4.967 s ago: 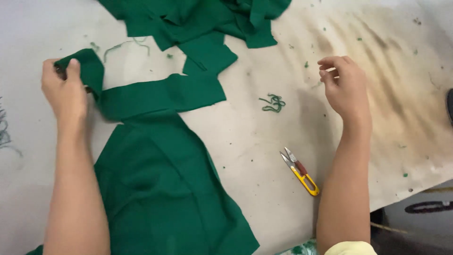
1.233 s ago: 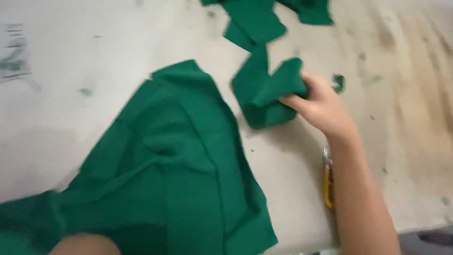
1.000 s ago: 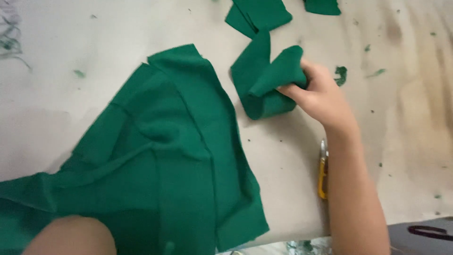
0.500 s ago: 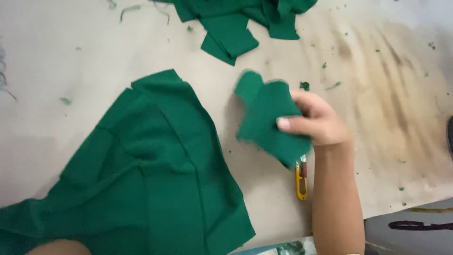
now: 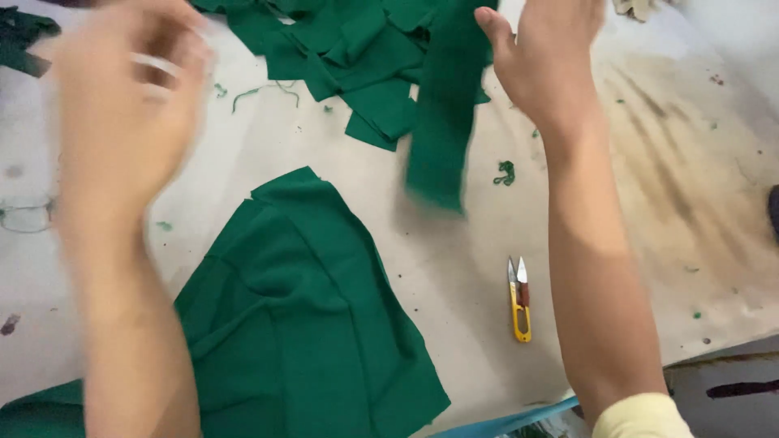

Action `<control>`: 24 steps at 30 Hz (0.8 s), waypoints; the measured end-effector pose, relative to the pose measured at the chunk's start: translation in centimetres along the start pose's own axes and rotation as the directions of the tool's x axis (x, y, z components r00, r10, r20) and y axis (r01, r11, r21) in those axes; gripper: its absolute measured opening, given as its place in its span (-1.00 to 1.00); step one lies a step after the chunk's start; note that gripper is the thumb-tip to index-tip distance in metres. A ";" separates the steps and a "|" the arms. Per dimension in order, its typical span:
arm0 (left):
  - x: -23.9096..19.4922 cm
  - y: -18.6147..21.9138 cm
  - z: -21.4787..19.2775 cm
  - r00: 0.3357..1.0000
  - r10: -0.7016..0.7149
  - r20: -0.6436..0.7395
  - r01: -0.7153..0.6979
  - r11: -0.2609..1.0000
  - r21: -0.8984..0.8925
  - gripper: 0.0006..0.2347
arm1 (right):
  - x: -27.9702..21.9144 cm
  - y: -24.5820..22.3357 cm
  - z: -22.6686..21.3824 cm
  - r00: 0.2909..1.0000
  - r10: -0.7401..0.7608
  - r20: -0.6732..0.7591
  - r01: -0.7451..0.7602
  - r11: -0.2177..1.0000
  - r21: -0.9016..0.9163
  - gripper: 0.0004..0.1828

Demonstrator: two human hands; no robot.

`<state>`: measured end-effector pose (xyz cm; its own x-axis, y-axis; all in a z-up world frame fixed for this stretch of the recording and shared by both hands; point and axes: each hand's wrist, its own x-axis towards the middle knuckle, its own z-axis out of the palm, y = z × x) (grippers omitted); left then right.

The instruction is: The person is using thread snips to cut notches into the edges of green fabric pieces and trim loose threads on a work table.

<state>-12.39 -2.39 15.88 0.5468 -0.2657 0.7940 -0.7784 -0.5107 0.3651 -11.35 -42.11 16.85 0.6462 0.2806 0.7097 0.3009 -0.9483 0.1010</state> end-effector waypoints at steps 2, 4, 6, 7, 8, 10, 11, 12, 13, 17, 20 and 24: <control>0.9 -1.2 3.0 0.945 0.004 0.328 -0.020 0.999 0.045 -0.87 | -1.1 -4.2 -3.3 0.990 0.139 0.002 -0.139 0.990 0.035 -0.32; 0.5 -1.3 5.9 0.818 -0.197 0.541 0.199 0.978 0.056 -0.82 | -5.4 -7.8 -5.4 0.945 0.224 0.237 -0.242 0.969 0.049 -0.56; -0.5 -2.9 8.9 0.601 -0.347 0.720 0.393 0.913 0.111 -0.77 | -10.3 -10.4 -6.5 0.840 0.287 0.460 -0.340 0.940 0.036 -0.66; -1.4 -4.5 10.5 0.507 -0.326 0.798 0.337 0.927 0.165 -0.69 | -13.0 -11.4 -6.6 0.720 0.357 0.595 -0.373 0.922 -0.101 -0.62; -2.3 -5.9 12.2 0.402 -0.308 0.863 0.271 0.940 0.209 -0.59 | -15.8 -12.3 -6.7 0.573 0.434 0.695 -0.379 0.893 -0.245 -0.58; -3.6 -7.4 13.5 0.398 -0.294 0.869 0.248 0.946 0.207 -0.57 | -20.3 -13.2 -5.6 0.512 0.529 0.677 -0.442 0.838 -0.320 -0.57; -4.3 -8.0 14.2 0.393 -0.287 0.873 0.225 0.951 0.211 -0.55 | -22.6 -13.6 -5.1 0.447 0.612 0.653 -0.499 0.776 -0.386 -0.56; -4.3 -6.8 14.4 0.383 -0.280 0.880 0.226 0.952 0.205 -0.55 | -24.0 -13.8 -5.2 0.434 0.618 0.656 -0.503 0.770 -0.393 -0.56; -4.3 -5.6 14.7 0.410 -0.216 0.886 0.154 0.974 0.166 -0.48 | -25.4 -14.1 -5.4 0.554 0.627 0.548 -0.612 0.753 -0.244 -0.72; -3.8 3.4 16.2 0.146 0.048 0.988 0.203 0.976 -0.077 -0.41 | -31.0 -13.1 -5.2 0.620 0.735 0.274 -0.769 0.639 0.023 -0.63; -6.0 11.7 17.1 -0.125 0.102 0.987 0.043 0.994 -0.097 -0.29 | -32.9 -13.1 -6.1 0.660 0.732 0.168 -0.732 0.677 -0.074 -0.49; -12.0 16.9 20.2 -0.296 0.226 0.928 -0.183 0.940 -0.288 -0.41 | -33.4 -12.9 -7.7 0.678 0.699 0.227 -0.691 0.711 -0.128 -0.75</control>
<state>-25.93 -24.35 2.70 -0.0518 -0.7956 -0.6036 -0.9204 -0.1966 0.3381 -42.19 -40.39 -2.77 0.8078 -0.4393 0.3930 -0.3221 -0.8874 -0.3298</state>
